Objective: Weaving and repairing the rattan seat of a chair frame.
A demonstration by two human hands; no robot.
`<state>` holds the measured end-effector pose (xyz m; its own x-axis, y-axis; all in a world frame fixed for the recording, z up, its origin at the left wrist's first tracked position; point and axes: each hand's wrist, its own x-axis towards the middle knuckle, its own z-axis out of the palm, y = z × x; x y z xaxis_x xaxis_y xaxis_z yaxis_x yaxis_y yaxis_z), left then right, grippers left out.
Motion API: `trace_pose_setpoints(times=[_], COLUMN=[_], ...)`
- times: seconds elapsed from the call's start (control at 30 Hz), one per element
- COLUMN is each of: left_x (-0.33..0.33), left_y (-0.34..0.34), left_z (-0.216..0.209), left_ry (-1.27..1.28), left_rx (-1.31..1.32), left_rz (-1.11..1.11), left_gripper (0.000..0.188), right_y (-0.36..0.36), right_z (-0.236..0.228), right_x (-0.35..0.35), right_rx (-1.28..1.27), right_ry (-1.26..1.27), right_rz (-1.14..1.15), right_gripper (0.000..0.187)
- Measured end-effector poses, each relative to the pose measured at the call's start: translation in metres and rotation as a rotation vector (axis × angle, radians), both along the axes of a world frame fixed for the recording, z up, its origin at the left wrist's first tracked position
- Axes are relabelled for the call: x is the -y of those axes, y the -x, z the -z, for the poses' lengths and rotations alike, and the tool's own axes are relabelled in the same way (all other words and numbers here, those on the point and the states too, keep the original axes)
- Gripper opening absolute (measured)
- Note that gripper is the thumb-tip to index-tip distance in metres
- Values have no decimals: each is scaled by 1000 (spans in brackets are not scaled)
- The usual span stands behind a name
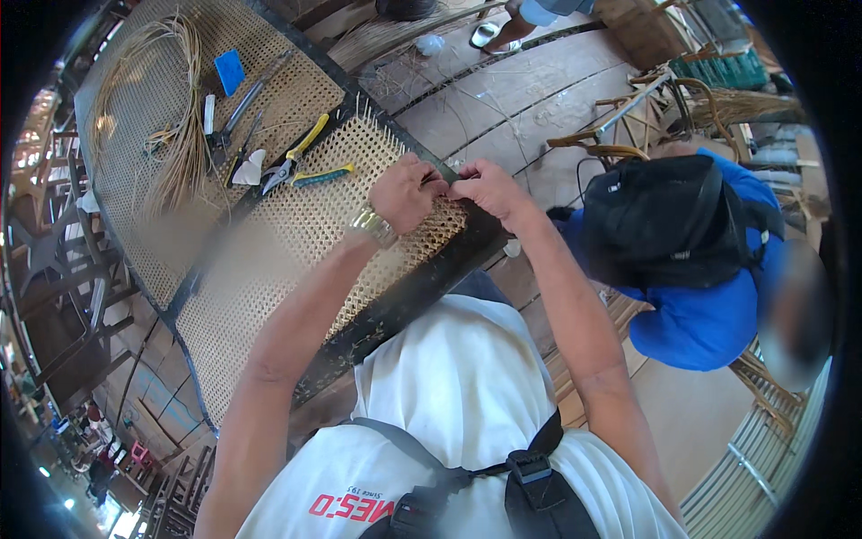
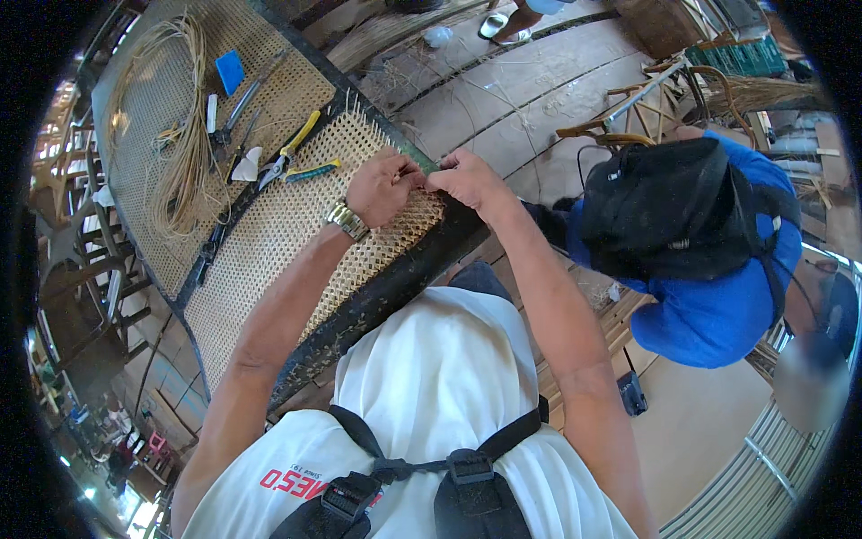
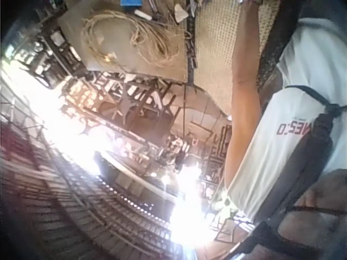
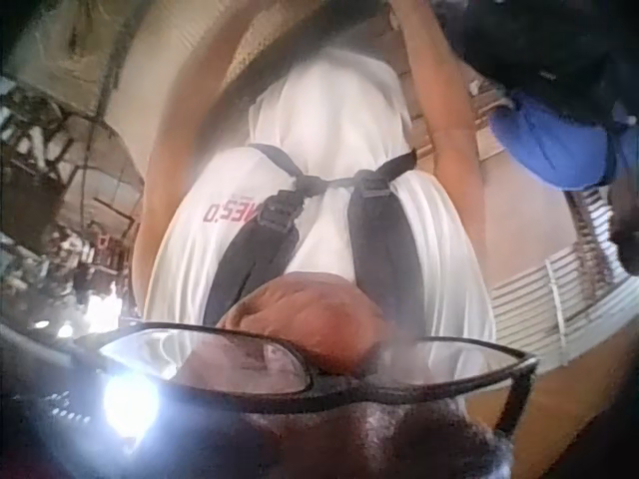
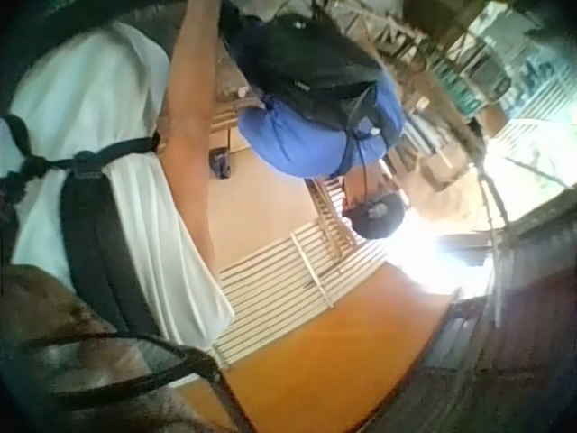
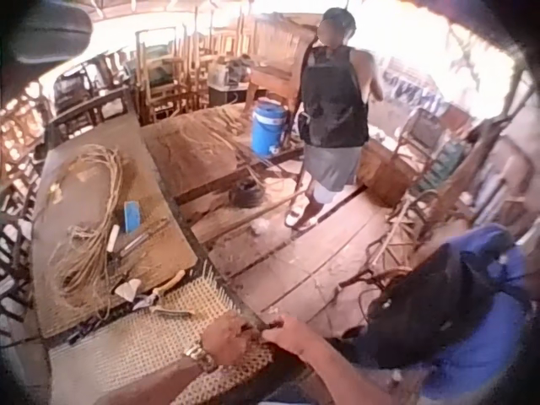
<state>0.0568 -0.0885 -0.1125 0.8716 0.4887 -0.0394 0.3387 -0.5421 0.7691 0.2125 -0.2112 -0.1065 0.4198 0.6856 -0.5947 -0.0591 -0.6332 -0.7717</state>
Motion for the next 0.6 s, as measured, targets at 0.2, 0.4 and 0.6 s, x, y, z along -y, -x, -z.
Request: trace_pose_setpoints(times=[0.2, 0.4, 0.6], left_x=[19, 7, 65], left_y=[-3, -4, 20], left_z=[-2, -47, -102], left_ry=[-24, 342, 1066], left_rx=[-50, -59, 384], left_rz=[-115, -234, -168], left_gripper=[15, 29, 50], right_y=[6, 1, 37], right_z=[-7, -44, -102], right_x=[11, 42, 45], right_rx=[23, 375, -298], right_ry=[-38, -190, -415], right_rz=[-11, 134, -290], right_gripper=[43, 34, 26])
